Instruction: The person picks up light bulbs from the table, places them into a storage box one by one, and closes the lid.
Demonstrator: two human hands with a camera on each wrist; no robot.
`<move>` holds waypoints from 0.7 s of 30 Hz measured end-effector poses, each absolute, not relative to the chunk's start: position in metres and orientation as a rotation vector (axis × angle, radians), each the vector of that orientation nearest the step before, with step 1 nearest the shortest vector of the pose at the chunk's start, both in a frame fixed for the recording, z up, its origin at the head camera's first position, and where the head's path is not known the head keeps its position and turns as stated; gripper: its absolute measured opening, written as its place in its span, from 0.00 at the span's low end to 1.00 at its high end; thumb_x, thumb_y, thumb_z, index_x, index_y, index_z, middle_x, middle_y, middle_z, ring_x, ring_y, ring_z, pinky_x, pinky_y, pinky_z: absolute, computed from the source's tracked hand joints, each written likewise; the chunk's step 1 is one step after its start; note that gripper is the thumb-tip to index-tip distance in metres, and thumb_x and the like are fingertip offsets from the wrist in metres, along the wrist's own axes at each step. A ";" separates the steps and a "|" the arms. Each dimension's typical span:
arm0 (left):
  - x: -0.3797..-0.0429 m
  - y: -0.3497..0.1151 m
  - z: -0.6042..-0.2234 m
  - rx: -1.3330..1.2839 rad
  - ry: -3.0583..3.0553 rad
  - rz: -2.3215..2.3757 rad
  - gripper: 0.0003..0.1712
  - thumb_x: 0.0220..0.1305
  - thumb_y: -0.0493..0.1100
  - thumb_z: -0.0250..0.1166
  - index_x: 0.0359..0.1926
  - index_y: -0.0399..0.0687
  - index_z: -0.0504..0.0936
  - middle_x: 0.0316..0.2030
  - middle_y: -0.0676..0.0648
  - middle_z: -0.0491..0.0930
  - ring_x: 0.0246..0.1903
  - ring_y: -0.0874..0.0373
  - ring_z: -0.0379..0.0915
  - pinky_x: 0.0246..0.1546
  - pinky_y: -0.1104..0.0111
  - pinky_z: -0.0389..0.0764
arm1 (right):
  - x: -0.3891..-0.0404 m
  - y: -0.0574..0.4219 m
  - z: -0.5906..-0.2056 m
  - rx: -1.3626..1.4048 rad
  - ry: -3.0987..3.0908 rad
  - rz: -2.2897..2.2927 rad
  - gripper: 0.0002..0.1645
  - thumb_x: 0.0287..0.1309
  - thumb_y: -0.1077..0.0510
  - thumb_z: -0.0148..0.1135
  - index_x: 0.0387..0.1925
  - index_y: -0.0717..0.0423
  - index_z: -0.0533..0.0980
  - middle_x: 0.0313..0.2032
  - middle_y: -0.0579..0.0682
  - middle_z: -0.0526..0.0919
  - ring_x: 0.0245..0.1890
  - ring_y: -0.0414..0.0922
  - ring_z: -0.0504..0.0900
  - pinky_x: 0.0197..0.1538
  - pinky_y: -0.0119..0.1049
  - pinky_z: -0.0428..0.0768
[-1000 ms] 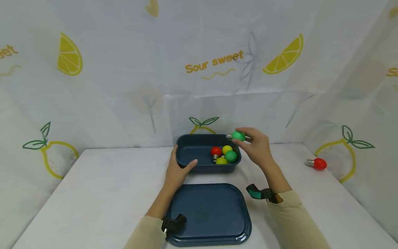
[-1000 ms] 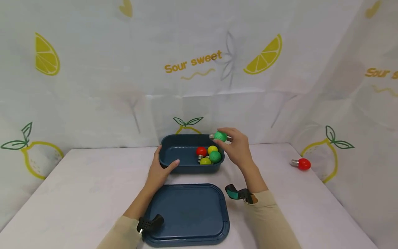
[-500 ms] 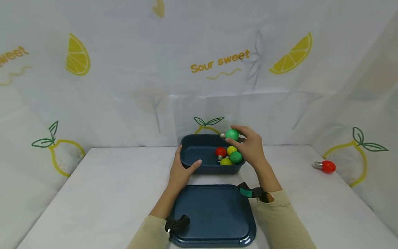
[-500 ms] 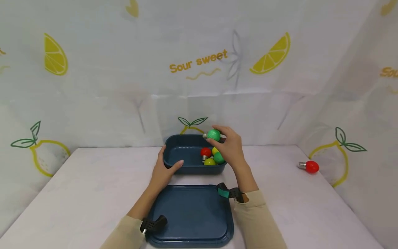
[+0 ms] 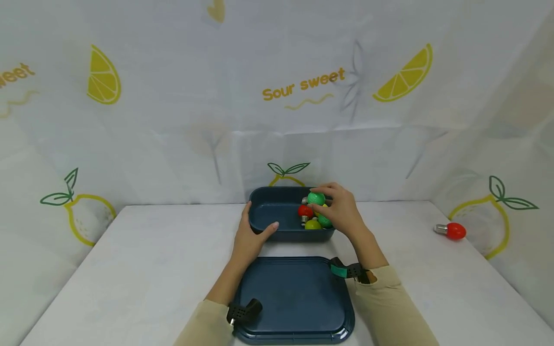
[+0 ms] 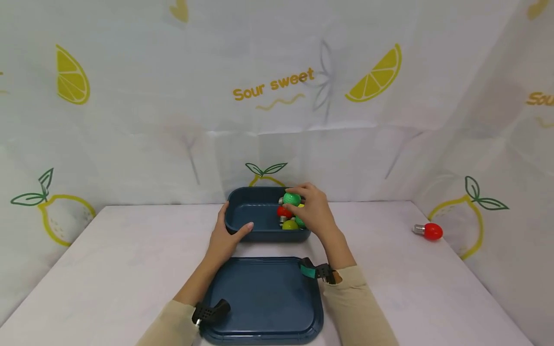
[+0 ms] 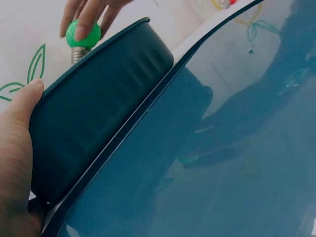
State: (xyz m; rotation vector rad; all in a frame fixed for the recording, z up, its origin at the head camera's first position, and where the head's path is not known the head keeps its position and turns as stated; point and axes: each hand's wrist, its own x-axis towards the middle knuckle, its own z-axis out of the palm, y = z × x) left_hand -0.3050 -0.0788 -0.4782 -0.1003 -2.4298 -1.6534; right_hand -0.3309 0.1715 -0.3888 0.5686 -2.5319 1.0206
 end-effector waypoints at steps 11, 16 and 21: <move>-0.305 -0.078 -0.478 -0.094 -2.425 -1.666 0.59 0.58 0.67 0.71 0.81 0.64 0.46 0.80 0.45 0.51 0.79 0.42 0.49 0.73 0.38 0.58 | -0.330 0.162 -0.399 0.649 -2.654 0.834 0.26 0.58 0.58 0.74 0.57 0.60 0.81 0.58 0.60 0.83 0.56 0.58 0.82 0.54 0.52 0.84; -0.305 -0.078 -0.478 -0.090 -2.433 -1.662 0.60 0.58 0.67 0.71 0.81 0.64 0.45 0.80 0.46 0.51 0.79 0.42 0.49 0.73 0.38 0.58 | -0.331 0.159 -0.403 0.692 -2.686 0.821 0.25 0.57 0.58 0.74 0.56 0.59 0.81 0.57 0.59 0.84 0.56 0.57 0.83 0.54 0.52 0.84; -0.305 -0.078 -0.478 -0.093 -2.436 -1.660 0.60 0.58 0.67 0.70 0.81 0.64 0.45 0.80 0.45 0.50 0.79 0.42 0.49 0.73 0.38 0.58 | -0.331 0.157 -0.406 0.734 -2.717 0.798 0.25 0.56 0.58 0.75 0.56 0.58 0.82 0.56 0.57 0.85 0.55 0.55 0.83 0.54 0.51 0.84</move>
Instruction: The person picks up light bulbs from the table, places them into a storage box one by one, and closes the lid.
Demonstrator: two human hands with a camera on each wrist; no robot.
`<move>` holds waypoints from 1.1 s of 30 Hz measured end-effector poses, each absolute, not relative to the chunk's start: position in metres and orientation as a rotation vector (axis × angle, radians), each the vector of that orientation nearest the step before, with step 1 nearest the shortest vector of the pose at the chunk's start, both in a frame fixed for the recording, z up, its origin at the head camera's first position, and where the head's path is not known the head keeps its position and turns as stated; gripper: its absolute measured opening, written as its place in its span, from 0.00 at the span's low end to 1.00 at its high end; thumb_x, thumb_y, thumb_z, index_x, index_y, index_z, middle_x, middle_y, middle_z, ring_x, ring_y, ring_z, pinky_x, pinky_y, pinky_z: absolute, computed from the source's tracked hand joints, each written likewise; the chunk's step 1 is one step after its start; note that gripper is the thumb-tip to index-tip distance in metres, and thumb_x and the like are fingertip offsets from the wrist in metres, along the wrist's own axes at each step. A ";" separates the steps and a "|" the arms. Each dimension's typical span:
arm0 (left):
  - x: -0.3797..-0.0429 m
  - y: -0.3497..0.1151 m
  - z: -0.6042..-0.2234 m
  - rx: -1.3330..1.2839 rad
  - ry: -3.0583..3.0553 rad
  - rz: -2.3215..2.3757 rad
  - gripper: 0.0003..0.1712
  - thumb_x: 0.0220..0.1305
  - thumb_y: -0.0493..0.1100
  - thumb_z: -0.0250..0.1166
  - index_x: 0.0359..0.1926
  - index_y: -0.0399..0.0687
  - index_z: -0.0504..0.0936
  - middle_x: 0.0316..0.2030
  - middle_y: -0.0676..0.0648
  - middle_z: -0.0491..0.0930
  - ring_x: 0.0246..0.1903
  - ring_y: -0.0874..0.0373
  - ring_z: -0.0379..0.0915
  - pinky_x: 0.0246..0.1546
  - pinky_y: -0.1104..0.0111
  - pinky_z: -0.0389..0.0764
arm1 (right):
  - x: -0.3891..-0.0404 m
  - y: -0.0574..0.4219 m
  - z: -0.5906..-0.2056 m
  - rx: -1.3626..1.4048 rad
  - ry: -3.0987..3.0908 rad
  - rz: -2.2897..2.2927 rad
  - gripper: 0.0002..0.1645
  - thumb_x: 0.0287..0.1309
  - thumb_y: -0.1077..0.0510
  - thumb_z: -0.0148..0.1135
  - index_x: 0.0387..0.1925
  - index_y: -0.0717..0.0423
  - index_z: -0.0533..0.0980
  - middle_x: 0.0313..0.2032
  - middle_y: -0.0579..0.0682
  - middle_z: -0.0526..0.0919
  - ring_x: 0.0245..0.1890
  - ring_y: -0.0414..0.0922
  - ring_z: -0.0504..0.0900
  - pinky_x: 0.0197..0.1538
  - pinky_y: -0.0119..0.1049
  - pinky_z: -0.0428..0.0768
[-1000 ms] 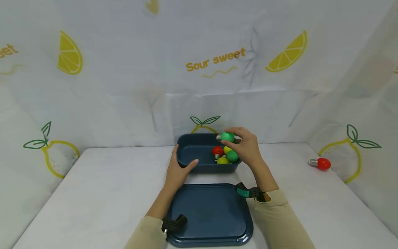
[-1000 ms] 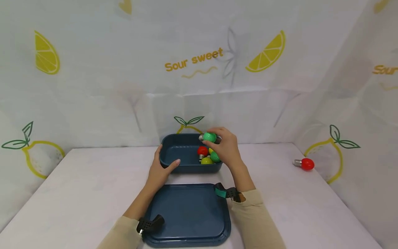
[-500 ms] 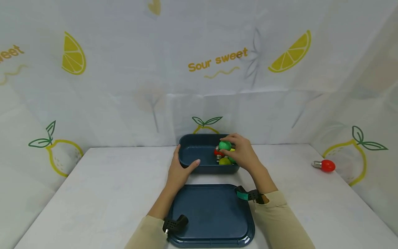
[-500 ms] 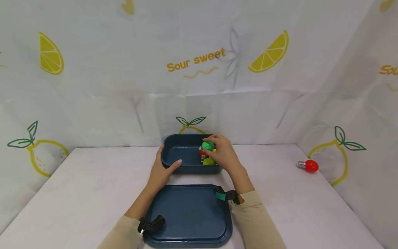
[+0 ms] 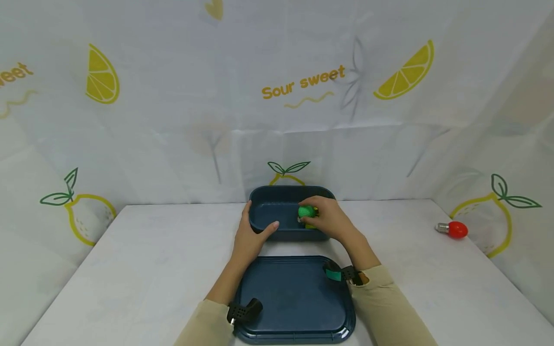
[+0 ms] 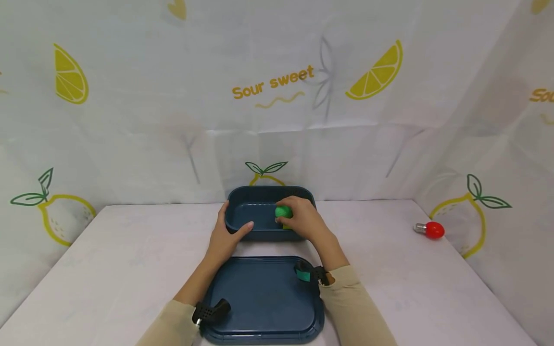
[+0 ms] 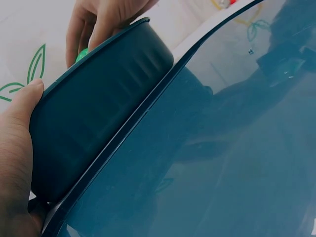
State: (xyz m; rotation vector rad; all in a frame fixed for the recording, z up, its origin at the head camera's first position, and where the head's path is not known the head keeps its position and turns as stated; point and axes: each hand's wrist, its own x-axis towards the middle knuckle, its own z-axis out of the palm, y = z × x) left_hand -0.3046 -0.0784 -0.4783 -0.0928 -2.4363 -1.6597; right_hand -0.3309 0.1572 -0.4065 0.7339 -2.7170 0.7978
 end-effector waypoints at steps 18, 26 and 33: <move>-0.304 -0.078 -0.477 -0.069 -2.458 -1.661 0.59 0.59 0.68 0.69 0.81 0.66 0.45 0.80 0.47 0.50 0.79 0.44 0.49 0.74 0.39 0.58 | -0.334 0.154 -0.411 0.775 -2.839 0.721 0.26 0.58 0.58 0.73 0.58 0.57 0.82 0.57 0.57 0.84 0.57 0.57 0.82 0.54 0.50 0.84; -0.305 -0.077 -0.477 -0.074 -2.461 -1.650 0.59 0.59 0.68 0.69 0.81 0.65 0.45 0.80 0.47 0.50 0.79 0.44 0.48 0.74 0.40 0.58 | -0.337 0.157 -0.412 0.764 -2.886 0.801 0.27 0.59 0.57 0.72 0.61 0.57 0.80 0.57 0.58 0.84 0.54 0.56 0.82 0.53 0.49 0.84; -0.305 -0.078 -0.480 -0.062 -2.461 -1.654 0.59 0.58 0.69 0.69 0.81 0.67 0.45 0.81 0.48 0.50 0.79 0.44 0.48 0.74 0.40 0.57 | -0.338 0.157 -0.414 0.762 -2.889 0.809 0.28 0.61 0.57 0.71 0.63 0.58 0.78 0.59 0.59 0.83 0.58 0.56 0.82 0.58 0.51 0.82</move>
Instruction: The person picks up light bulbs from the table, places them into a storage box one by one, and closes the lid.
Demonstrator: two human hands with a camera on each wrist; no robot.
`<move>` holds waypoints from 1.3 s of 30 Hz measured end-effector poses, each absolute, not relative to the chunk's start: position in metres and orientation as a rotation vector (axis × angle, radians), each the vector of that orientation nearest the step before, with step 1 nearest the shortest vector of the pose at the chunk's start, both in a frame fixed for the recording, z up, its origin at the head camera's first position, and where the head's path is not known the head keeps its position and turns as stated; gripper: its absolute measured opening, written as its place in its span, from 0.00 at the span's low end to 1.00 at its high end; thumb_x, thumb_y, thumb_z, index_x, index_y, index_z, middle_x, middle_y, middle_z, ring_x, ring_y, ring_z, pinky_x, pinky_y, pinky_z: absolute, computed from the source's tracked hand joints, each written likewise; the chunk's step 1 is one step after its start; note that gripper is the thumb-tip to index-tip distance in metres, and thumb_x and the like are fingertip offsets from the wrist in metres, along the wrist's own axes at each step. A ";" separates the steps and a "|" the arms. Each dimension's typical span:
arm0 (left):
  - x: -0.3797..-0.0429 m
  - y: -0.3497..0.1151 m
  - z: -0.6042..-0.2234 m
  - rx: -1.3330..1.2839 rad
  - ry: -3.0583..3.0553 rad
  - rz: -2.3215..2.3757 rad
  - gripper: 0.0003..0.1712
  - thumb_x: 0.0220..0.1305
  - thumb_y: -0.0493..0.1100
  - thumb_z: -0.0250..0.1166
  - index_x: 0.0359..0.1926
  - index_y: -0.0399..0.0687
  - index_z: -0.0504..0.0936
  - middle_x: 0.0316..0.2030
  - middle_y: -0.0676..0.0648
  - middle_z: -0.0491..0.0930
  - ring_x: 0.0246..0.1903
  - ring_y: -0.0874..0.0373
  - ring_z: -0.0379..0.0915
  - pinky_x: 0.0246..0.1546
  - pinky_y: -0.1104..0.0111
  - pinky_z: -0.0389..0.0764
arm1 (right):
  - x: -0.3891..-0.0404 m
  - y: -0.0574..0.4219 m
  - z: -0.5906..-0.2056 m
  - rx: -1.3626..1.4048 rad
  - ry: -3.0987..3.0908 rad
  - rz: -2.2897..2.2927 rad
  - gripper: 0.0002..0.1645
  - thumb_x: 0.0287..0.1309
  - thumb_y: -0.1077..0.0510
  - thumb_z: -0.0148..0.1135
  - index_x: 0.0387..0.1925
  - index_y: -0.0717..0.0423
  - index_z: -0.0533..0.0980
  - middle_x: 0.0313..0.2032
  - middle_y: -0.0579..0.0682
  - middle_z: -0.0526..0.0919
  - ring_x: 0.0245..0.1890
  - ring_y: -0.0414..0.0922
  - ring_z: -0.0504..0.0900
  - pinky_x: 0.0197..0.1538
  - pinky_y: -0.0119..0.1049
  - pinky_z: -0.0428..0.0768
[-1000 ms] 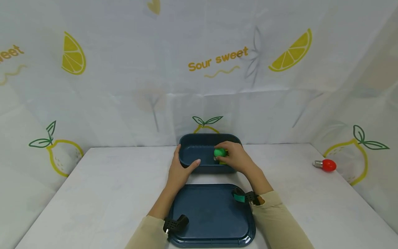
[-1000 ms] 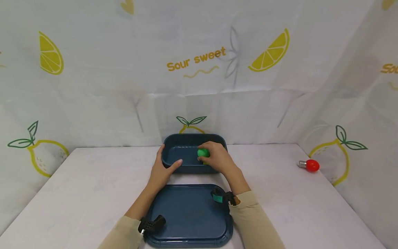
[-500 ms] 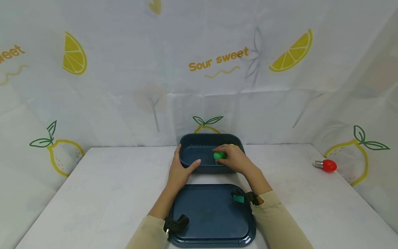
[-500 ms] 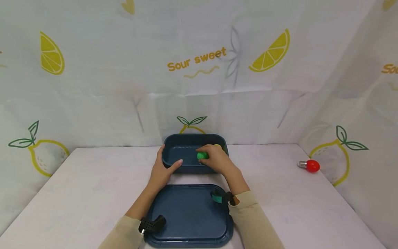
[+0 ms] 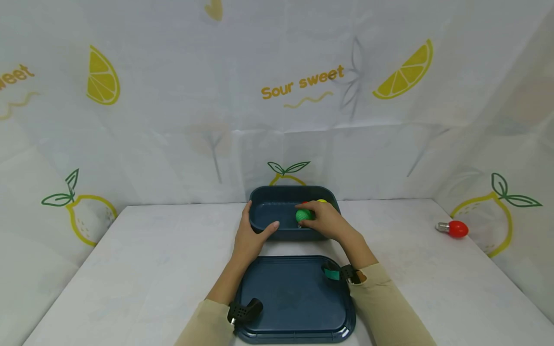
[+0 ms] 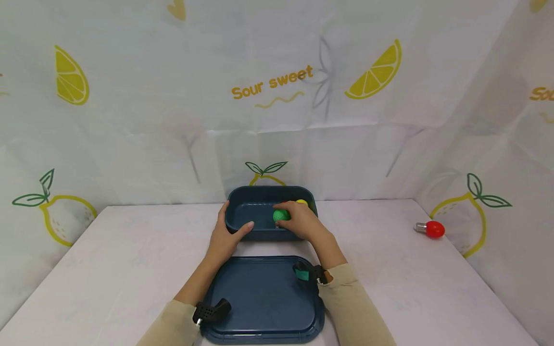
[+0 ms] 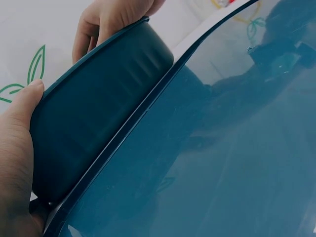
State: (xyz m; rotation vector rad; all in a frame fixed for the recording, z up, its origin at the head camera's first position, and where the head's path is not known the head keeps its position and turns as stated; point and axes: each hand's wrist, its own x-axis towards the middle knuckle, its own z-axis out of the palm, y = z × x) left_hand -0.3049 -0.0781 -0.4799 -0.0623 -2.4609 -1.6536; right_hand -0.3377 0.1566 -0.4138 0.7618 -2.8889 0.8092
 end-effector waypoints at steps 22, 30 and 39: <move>-0.305 -0.078 -0.479 -0.079 -2.458 -1.643 0.59 0.58 0.68 0.70 0.81 0.63 0.46 0.80 0.45 0.51 0.79 0.42 0.49 0.73 0.38 0.59 | -0.330 0.158 -0.405 0.744 -2.788 0.762 0.24 0.61 0.58 0.71 0.59 0.59 0.80 0.57 0.57 0.84 0.57 0.56 0.82 0.58 0.52 0.82; -0.306 -0.073 -0.479 -0.097 -2.434 -1.665 0.59 0.58 0.67 0.70 0.81 0.62 0.47 0.80 0.45 0.51 0.79 0.42 0.49 0.74 0.39 0.58 | -0.320 0.179 -0.381 0.655 -2.610 0.828 0.21 0.64 0.55 0.68 0.57 0.57 0.82 0.58 0.58 0.84 0.61 0.59 0.80 0.62 0.58 0.78; -0.305 -0.078 -0.478 -0.087 -2.432 -1.652 0.58 0.59 0.65 0.70 0.81 0.58 0.48 0.80 0.43 0.53 0.78 0.41 0.51 0.73 0.39 0.59 | -0.305 0.228 -0.360 0.594 -2.420 0.685 0.18 0.63 0.60 0.68 0.54 0.60 0.82 0.55 0.59 0.85 0.57 0.59 0.82 0.56 0.60 0.81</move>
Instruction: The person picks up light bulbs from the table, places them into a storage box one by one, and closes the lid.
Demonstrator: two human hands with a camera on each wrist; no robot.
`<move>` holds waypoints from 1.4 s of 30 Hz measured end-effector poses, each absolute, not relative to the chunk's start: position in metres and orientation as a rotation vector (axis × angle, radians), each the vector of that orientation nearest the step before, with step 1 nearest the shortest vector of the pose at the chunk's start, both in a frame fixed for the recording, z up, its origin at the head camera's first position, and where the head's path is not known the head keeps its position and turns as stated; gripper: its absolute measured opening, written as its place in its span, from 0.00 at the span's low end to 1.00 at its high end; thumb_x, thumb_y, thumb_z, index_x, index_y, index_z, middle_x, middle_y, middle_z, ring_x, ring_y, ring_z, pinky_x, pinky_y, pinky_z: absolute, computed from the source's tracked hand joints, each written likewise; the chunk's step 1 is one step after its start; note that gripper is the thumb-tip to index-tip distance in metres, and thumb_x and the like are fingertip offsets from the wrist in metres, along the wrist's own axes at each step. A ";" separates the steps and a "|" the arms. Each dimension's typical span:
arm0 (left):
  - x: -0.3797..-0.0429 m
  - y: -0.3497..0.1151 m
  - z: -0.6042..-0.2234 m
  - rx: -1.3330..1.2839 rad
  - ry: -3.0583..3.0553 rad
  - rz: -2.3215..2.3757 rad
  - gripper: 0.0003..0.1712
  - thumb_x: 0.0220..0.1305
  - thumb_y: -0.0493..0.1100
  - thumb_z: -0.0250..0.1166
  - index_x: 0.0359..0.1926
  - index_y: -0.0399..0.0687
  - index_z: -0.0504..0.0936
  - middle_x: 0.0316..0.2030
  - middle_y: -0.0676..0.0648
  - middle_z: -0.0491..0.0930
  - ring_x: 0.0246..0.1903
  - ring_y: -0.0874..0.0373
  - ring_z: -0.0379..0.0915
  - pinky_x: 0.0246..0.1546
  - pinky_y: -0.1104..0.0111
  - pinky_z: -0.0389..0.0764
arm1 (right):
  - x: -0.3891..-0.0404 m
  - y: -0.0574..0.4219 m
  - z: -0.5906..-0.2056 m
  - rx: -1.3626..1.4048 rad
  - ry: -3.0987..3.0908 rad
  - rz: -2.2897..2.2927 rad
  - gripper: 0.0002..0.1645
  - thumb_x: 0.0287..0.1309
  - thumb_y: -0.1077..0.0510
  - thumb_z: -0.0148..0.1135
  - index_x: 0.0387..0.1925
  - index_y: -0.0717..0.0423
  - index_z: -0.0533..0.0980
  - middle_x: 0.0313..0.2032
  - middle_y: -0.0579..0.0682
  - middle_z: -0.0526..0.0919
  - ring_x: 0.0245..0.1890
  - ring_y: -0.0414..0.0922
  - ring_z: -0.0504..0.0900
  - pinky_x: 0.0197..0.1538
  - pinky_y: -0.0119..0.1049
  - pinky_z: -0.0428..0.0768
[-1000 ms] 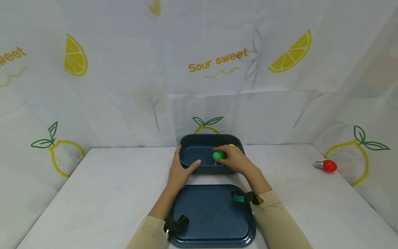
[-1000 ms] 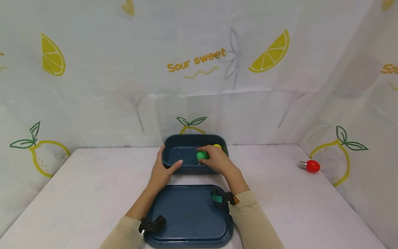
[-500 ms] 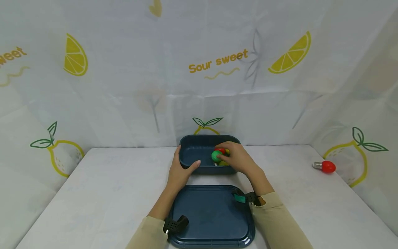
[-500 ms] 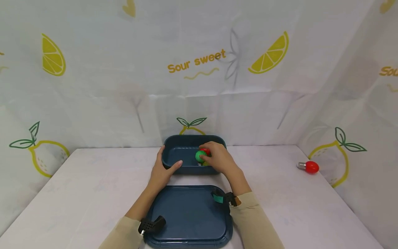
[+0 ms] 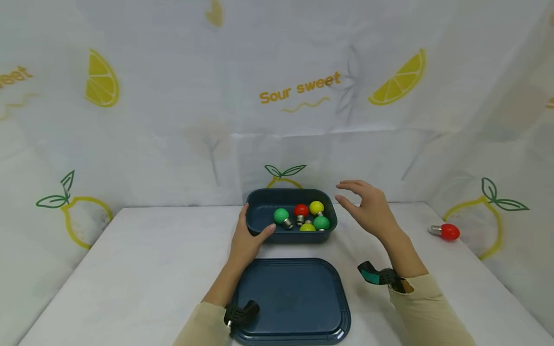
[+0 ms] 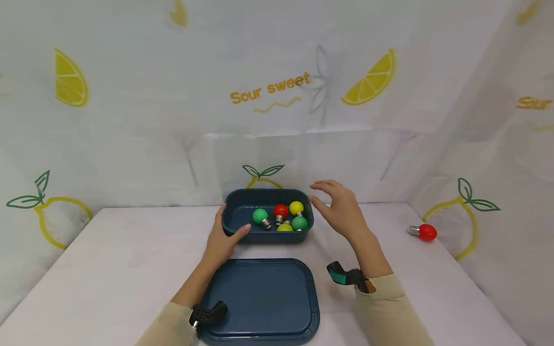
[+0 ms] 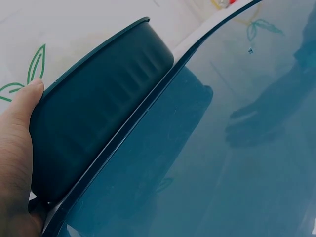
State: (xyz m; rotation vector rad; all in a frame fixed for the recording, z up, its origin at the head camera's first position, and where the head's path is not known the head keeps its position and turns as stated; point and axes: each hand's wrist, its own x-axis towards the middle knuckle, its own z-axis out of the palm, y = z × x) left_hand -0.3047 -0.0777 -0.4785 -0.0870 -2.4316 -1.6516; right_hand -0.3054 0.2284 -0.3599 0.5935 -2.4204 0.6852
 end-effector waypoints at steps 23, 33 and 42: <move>-0.308 -0.080 -0.480 -0.106 -2.436 -1.648 0.58 0.60 0.64 0.70 0.81 0.58 0.47 0.80 0.43 0.51 0.79 0.41 0.49 0.74 0.39 0.57 | -0.307 0.408 -0.410 0.106 -2.620 0.560 0.32 0.67 0.48 0.64 0.59 0.70 0.74 0.60 0.76 0.75 0.61 0.74 0.70 0.59 0.70 0.69; -0.306 -0.078 -0.482 -0.080 -2.449 -1.655 0.58 0.59 0.65 0.70 0.81 0.62 0.47 0.80 0.43 0.52 0.79 0.41 0.50 0.73 0.38 0.58 | -0.298 0.456 -0.433 -0.216 -2.701 0.629 0.47 0.70 0.41 0.58 0.73 0.71 0.58 0.66 0.80 0.64 0.61 0.77 0.64 0.59 0.72 0.65; -0.306 -0.079 -0.479 -0.078 -2.442 -1.663 0.58 0.59 0.65 0.71 0.81 0.63 0.47 0.80 0.44 0.52 0.78 0.41 0.50 0.73 0.39 0.59 | -0.293 0.470 -0.450 -0.317 -2.802 0.654 0.52 0.67 0.39 0.61 0.74 0.72 0.55 0.64 0.83 0.62 0.59 0.76 0.63 0.56 0.72 0.71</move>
